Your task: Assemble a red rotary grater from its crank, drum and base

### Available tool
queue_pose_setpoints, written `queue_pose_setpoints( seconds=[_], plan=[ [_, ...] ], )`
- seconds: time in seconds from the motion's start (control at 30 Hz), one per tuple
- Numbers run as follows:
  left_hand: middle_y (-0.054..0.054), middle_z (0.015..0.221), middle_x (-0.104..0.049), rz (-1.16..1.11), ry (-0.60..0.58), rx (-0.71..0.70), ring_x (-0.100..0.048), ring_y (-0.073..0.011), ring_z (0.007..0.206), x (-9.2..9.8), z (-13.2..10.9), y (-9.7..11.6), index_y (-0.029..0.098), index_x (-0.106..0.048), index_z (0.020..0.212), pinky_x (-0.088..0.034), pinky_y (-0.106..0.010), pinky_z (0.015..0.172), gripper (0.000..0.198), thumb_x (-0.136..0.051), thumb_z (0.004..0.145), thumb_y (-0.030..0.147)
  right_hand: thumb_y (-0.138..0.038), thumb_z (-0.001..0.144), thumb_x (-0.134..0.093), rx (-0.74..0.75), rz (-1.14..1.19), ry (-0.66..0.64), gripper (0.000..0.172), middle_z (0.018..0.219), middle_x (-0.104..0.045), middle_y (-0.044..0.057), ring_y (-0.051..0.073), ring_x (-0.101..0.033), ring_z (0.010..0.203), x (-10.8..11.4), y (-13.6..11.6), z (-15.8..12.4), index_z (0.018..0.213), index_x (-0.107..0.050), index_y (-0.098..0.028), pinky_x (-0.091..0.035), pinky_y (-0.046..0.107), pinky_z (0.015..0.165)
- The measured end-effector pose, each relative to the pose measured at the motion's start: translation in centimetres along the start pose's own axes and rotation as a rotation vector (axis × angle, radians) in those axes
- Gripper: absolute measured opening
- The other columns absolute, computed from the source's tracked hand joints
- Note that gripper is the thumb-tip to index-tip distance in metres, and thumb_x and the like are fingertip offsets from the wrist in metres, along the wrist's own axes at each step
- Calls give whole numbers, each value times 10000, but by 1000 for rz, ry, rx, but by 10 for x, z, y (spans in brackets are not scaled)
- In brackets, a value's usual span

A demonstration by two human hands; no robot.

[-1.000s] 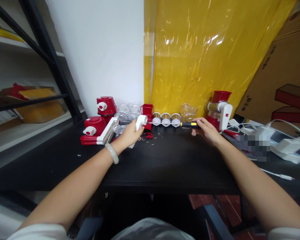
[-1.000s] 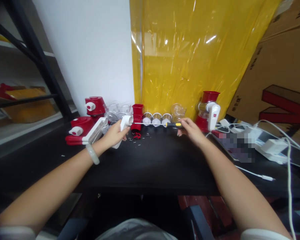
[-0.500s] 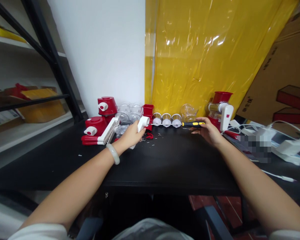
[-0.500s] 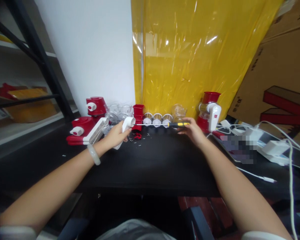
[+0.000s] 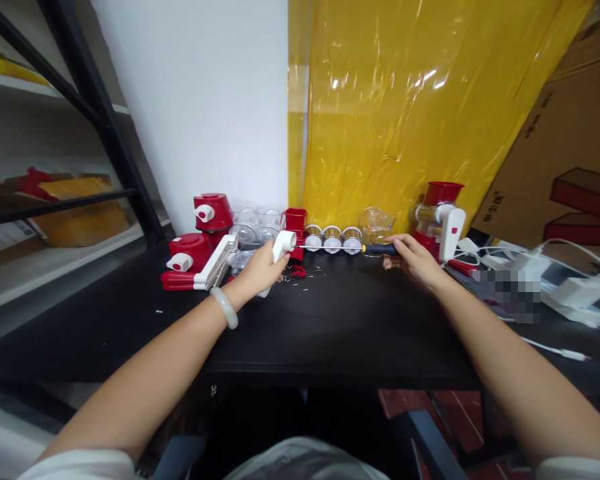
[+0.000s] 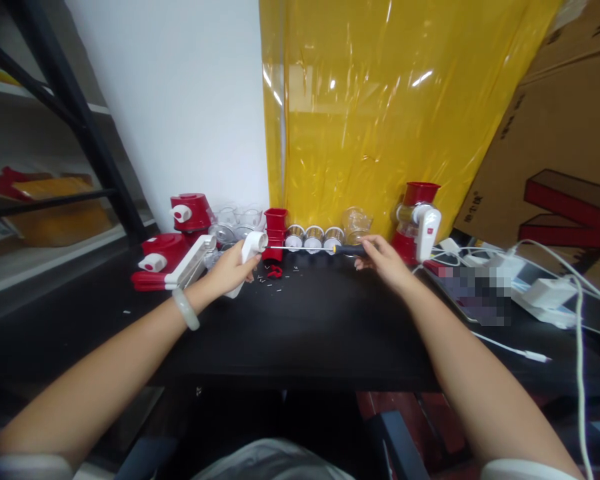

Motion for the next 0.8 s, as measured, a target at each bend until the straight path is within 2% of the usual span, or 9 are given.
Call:
queue_pose_setpoints(
  seconds=[0.2,0.3,0.4,0.5,0.6,0.7,0.8],
  plan=[
    [-13,776,-640,5,-9,3,-635,-152,500,-1,-1,2,177,-505,1024,-505,-297,548,182,-540,886,291,-704,727,-658,16,-126,-6,562,486,-602,-25,164,-585,414,-1,-4,-1,972,-578,-204,-479,288,447],
    [-11,769,-639,13,-8,-5,-637,-158,510,-1,-1,3,179,-504,1018,-506,-300,554,180,-536,889,300,-708,748,-633,7,-110,-3,565,514,-610,-19,167,-604,444,1,0,0,1000,-572,-206,-491,289,458],
    [-12,746,-641,43,-9,-8,-635,-164,516,-2,0,1,180,-503,975,-506,-301,554,168,-546,884,315,-607,761,-688,-62,-25,19,475,651,-656,-10,171,-664,567,3,9,1,1025,-557,-234,-541,293,526],
    [-13,736,-638,56,-1,-9,-634,-161,526,-2,1,-3,181,-502,958,-507,-291,546,169,-558,879,320,-415,763,-724,-151,121,-16,391,776,-678,-14,168,-692,652,-2,17,-2,1068,-524,-273,-583,325,628],
    [-23,766,-639,17,0,20,-634,-153,523,-2,4,-7,176,-511,993,-509,-277,522,173,-559,883,300,-232,735,-695,-206,271,-68,405,779,-674,-25,169,-703,701,-10,18,-3,1078,-493,-301,-594,345,691],
    [-35,768,-639,-37,-33,121,-634,-156,518,-2,12,-10,161,-526,1000,-511,-270,492,149,-553,885,251,-122,735,-674,-248,281,-4,384,770,-665,-29,147,-695,687,-8,16,8,1026,-487,-289,-597,315,680],
    [-33,729,-644,-60,-69,171,-635,-157,522,0,27,-2,154,-547,980,-521,-267,500,115,-555,882,212,-131,795,-666,-206,265,78,274,783,-662,-17,117,-678,664,-7,4,30,961,-491,-261,-587,252,642]
  ],
)
Point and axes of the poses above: each hand's wrist, its own z-axis towards the middle knuckle, its own x-axis out of the back of the hand, y = z × x, the point moved 9 cm from there along z, towards the middle knuckle
